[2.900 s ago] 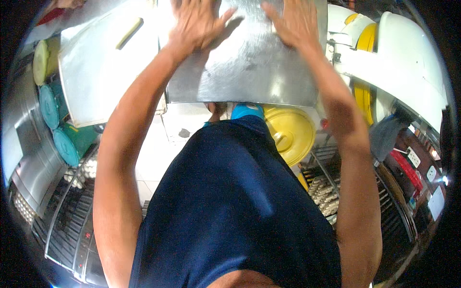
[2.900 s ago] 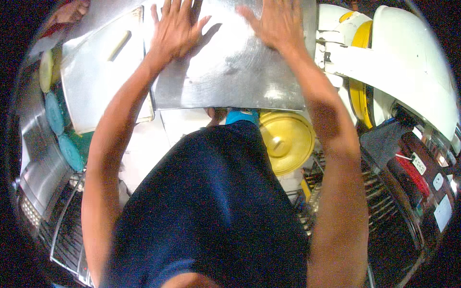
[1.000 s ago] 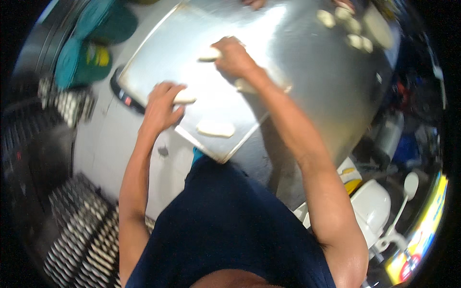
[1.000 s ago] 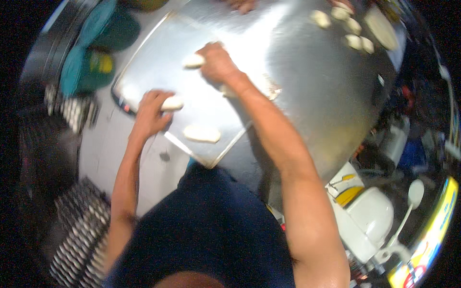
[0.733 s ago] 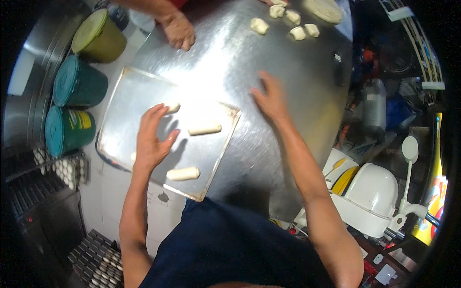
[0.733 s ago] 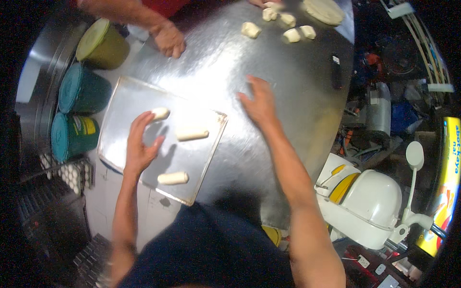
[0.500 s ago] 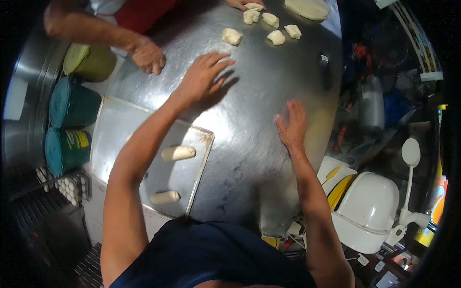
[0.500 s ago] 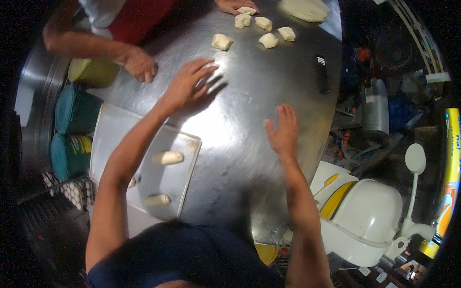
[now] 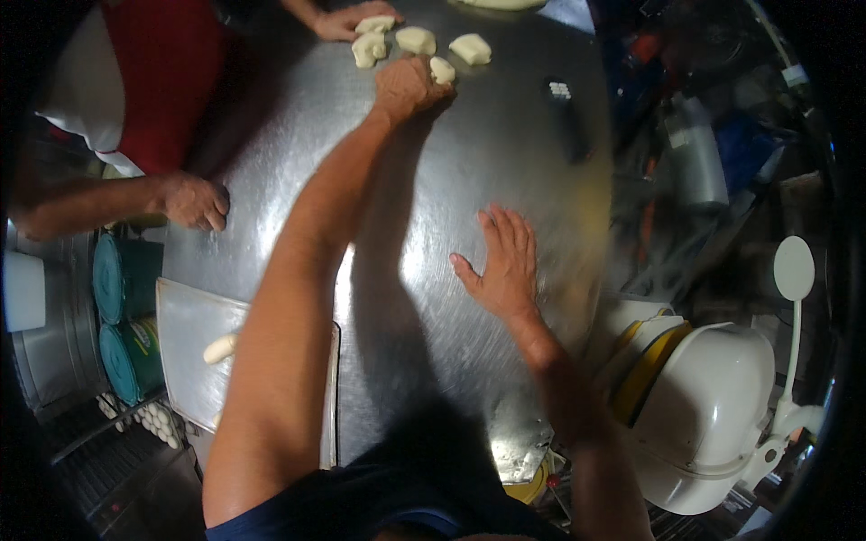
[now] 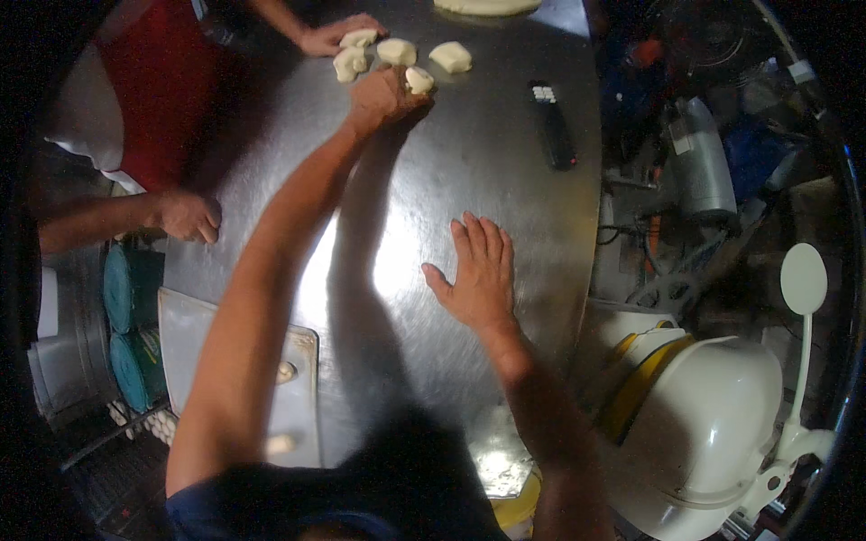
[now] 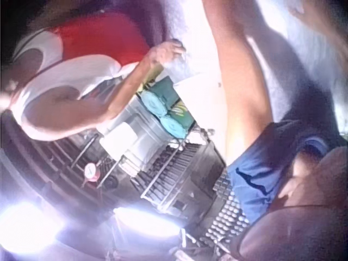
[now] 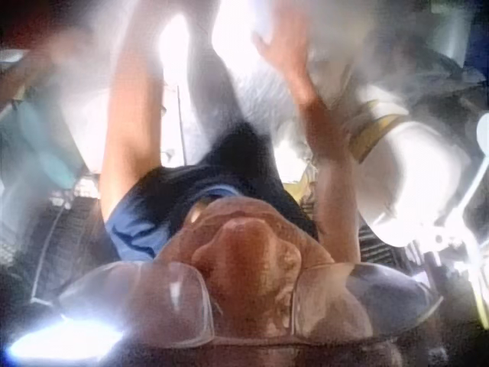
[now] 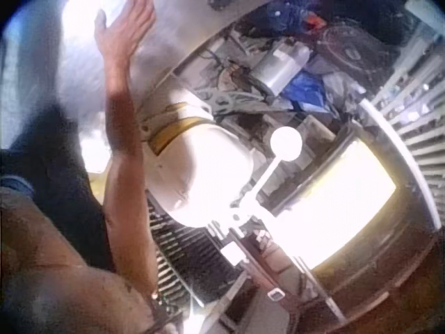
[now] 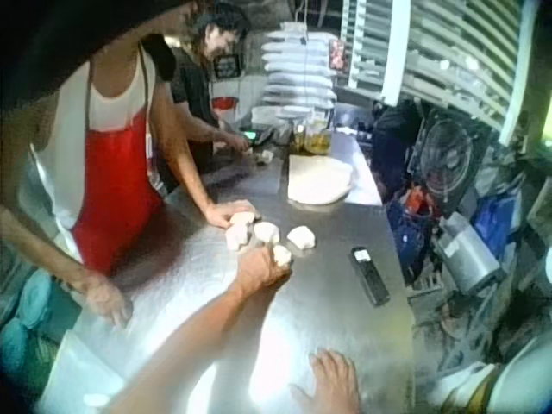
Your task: The person shapes pieces of dough by hand on a metal table and places the shaped rolls onto a baking tray, then slides the tray into a rack.
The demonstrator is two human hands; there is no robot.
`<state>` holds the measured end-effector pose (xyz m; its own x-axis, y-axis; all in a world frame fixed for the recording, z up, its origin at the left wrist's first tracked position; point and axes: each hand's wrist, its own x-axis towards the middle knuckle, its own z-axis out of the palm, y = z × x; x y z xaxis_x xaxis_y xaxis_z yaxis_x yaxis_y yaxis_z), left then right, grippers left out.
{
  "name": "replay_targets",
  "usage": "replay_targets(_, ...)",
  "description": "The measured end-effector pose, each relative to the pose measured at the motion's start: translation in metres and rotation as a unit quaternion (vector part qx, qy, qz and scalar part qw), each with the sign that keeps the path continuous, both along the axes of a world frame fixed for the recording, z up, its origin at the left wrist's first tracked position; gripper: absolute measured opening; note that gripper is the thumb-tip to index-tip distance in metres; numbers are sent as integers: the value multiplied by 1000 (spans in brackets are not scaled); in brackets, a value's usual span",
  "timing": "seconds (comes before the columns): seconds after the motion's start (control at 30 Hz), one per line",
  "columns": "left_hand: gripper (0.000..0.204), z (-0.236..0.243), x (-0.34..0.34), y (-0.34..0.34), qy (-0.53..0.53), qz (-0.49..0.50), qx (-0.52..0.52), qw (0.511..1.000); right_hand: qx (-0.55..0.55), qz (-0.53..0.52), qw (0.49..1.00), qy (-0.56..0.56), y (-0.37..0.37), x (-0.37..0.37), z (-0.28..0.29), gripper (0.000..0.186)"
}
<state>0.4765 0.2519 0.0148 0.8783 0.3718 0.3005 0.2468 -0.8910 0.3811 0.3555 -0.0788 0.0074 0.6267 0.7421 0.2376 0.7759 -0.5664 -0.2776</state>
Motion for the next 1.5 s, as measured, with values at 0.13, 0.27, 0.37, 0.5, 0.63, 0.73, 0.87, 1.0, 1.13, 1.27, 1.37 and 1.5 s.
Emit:
replay_targets(0.13,49,25,-44,-64,-11,-97,-135,986,5,-19,999,26,-8,0,5,73)
replay_targets(0.27,44,54,-205,-175,100,-150,-191,965,126,-50,985,106,-30,8,-4,64)
replay_targets(0.37,54,18,-287,-201,100,-207,-140,963,255,-46,909,326,-40,16,-19,57)
replay_targets(0.5,80,-7,-325,-184,82,-182,-80,977,141,89,914,369,-15,-68,27,52)
replay_targets(0.63,62,10,-326,-187,98,-209,-108,967,-15,74,967,245,-36,-107,56,46)
replay_targets(0.73,53,31,-350,-191,115,-214,-168,955,37,18,962,268,-70,-123,60,42)
replay_targets(0.87,55,10,-453,-212,142,-259,-168,941,94,-14,977,191,-169,-186,56,48)
replay_targets(1.0,72,10,-550,-298,106,-197,50,973,-6,5,996,89,-288,-284,13,63)
replay_targets(1.13,87,21,-495,-293,221,-133,12,966,-99,20,992,76,-253,-281,34,75)
replay_targets(1.27,99,21,-423,-269,185,-106,10,977,-114,-55,991,33,-184,-196,33,86)
replay_targets(1.37,90,8,-404,-273,53,-86,44,994,-85,-112,988,59,-164,-183,21,90)
replay_targets(1.5,83,-1,-476,-287,137,-186,-27,973,-101,-78,989,75,-196,-255,22,97)
